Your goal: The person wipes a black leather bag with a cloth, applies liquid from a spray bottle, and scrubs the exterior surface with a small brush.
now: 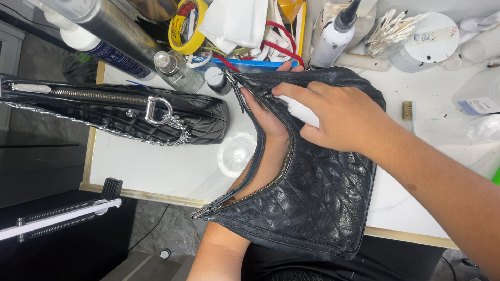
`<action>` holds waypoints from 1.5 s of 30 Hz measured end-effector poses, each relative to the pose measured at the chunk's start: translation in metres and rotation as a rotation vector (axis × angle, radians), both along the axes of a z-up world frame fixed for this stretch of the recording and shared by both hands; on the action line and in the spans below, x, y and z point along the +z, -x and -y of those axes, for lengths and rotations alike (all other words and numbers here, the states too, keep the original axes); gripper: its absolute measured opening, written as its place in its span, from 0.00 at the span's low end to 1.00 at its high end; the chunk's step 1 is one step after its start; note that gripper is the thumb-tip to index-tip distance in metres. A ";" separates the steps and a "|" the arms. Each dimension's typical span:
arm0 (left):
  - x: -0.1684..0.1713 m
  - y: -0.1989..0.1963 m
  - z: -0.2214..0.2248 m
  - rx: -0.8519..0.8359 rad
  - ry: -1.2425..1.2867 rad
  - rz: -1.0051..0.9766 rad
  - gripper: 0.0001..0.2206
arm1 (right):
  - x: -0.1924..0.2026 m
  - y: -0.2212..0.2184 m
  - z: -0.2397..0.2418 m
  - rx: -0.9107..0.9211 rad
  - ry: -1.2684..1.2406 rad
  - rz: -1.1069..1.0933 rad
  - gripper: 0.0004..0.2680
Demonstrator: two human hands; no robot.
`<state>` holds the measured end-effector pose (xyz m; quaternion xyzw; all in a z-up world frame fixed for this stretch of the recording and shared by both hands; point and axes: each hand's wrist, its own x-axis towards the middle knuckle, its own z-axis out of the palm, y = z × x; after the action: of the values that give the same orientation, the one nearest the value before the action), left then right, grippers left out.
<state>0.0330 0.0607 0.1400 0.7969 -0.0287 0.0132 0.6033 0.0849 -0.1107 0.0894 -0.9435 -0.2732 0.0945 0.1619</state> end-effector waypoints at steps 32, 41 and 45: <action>-0.219 -0.074 0.045 0.001 1.603 -0.154 0.44 | 0.001 0.055 0.080 -0.265 0.054 -0.146 0.28; -0.221 -0.073 0.043 0.011 1.545 -0.136 0.44 | -0.002 0.063 0.090 -0.276 0.117 -0.194 0.30; -0.215 -0.065 0.041 0.018 1.518 -0.135 0.43 | -0.002 0.058 0.098 -0.269 0.171 -0.221 0.32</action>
<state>0.0976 0.0198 -0.0745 0.1627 0.0315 -0.0145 0.9861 0.0268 -0.2090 0.0875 -0.9657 -0.1159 0.1979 0.1215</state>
